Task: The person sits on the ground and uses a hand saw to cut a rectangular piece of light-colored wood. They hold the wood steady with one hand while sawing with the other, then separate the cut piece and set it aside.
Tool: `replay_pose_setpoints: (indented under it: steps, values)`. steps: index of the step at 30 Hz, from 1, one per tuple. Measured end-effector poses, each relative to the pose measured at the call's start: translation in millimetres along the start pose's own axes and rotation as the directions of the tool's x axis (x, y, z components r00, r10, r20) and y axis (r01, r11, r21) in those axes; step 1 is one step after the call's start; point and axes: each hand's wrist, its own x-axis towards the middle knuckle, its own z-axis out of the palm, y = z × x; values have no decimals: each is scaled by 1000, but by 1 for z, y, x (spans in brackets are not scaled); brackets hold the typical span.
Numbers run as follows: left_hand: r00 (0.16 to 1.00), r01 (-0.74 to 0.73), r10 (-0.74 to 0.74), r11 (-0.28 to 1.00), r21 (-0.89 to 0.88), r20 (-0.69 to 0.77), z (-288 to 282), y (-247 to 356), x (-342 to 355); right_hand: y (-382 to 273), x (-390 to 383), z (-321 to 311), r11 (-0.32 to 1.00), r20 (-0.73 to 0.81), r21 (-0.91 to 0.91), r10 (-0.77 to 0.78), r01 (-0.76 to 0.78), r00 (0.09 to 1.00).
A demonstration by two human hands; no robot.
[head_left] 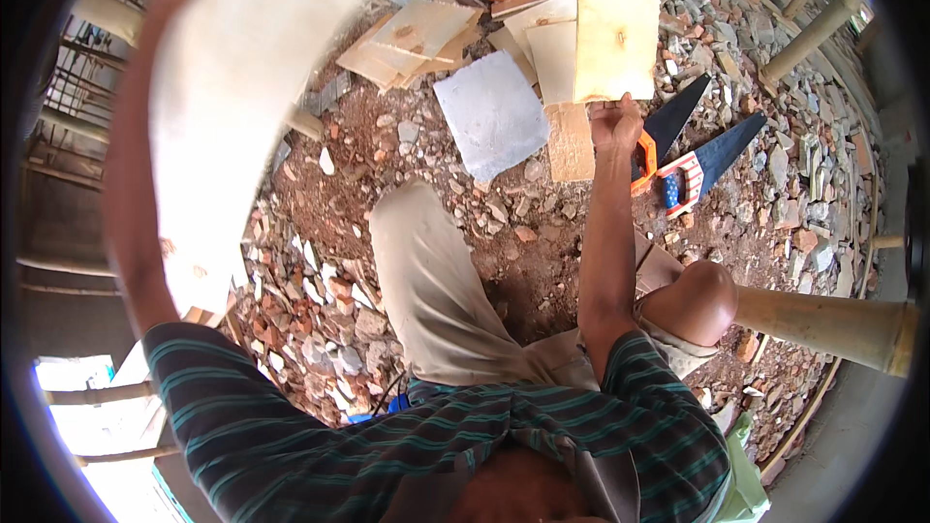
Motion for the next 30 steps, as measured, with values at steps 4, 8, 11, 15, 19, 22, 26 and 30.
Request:
replay_pose_setpoints:
  steps: [4, 8, 11, 15, 19, 22, 26, 30]
  values:
    - [881, 316, -230, 936, -152, 414, 175, 84, -67, -20, -12, 19, 993, 107, -103, -45, 56, 993]
    - [859, 407, -99, 728, -552, 503, 248, 158, -99, -25, -22, 22, 965, 178, -199, -135, 170, 975]
    - [891, 432, -137, 550, -715, 434, 270, 197, -108, -12, -23, 14, 937, 245, -309, -89, 164, 965]
    - [923, 384, -213, 444, -810, 321, 287, 222, -117, 10, -16, 6, 628, 282, -686, -236, 367, 930]
    - [927, 373, -220, 484, -792, 303, 285, 218, -128, 17, -8, 8, 471, 332, -772, -274, 427, 903]
    - [931, 360, -256, 529, -768, 259, 277, 208, -129, 17, -6, 14, 511, 265, -799, -173, 317, 948]
    - [865, 477, -334, 314, -820, 375, 257, 202, -124, 24, -10, 18, 410, 405, -803, -153, 431, 901]
    - [914, 403, -208, 577, -711, 349, 236, 210, -127, 44, -15, 17, 426, 339, -816, -196, 391, 920]
